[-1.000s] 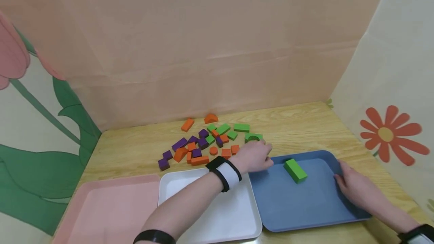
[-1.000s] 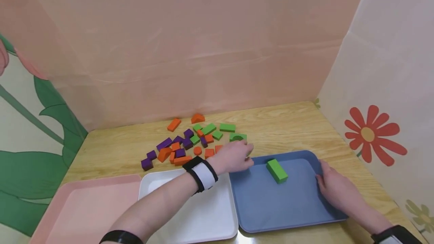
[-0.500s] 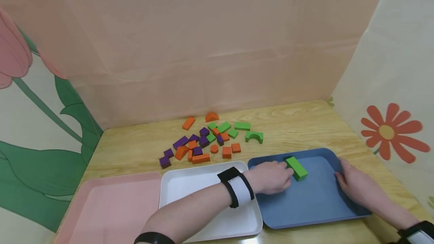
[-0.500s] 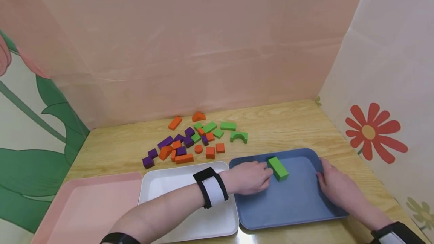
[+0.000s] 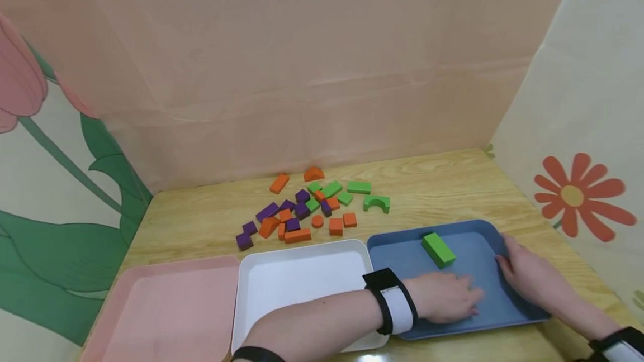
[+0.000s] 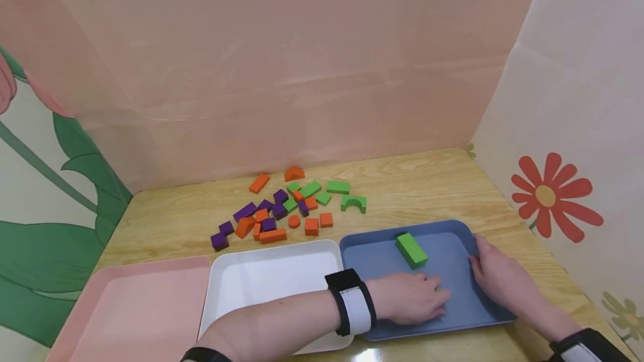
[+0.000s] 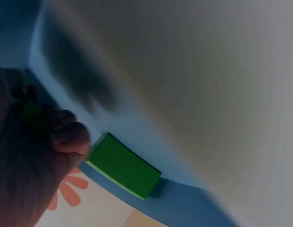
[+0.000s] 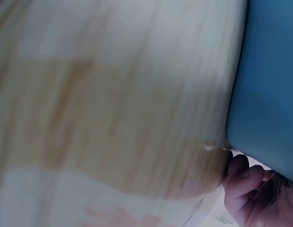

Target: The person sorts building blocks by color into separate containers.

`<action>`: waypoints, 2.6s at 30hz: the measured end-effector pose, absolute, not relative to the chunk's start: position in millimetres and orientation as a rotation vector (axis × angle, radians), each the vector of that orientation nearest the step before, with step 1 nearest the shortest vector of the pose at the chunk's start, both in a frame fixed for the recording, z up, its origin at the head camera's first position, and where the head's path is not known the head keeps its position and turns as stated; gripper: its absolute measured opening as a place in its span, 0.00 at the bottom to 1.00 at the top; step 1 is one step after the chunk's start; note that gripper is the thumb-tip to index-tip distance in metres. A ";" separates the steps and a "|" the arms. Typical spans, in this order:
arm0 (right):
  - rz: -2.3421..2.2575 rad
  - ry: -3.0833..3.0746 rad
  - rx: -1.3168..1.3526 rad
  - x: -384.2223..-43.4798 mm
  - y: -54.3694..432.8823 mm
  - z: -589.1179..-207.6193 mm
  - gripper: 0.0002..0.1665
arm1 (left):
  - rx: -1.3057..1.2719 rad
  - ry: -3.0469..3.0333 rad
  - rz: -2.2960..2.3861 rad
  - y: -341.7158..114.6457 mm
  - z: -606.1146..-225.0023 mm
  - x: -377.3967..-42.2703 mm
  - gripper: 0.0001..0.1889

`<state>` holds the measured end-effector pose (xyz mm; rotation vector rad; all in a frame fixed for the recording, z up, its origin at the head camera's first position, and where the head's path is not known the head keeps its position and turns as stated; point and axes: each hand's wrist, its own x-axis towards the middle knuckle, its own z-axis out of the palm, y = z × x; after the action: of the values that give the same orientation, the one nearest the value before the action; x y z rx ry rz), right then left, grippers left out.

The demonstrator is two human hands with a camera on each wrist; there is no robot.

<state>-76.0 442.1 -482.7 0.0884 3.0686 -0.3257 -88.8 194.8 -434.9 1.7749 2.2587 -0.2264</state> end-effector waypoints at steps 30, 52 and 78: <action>-0.326 3.069 0.105 -73.4 440.8 -481.3 0.34 | 1.828 2.405 -0.412 212.2 -419.0 -91.9 0.33; -0.345 3.040 0.136 -74.3 442.0 -482.9 0.35 | 1.230 2.721 -0.156 139.1 -404.7 -190.1 0.42; -0.353 3.038 0.138 -71.5 441.9 -486.9 0.35 | 1.072 2.663 -0.091 117.4 -432.5 -232.3 0.37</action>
<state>-71.5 441.9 -486.9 0.1379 3.0378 -0.3526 -232.3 117.4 -432.5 1.0723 2.6633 -0.0909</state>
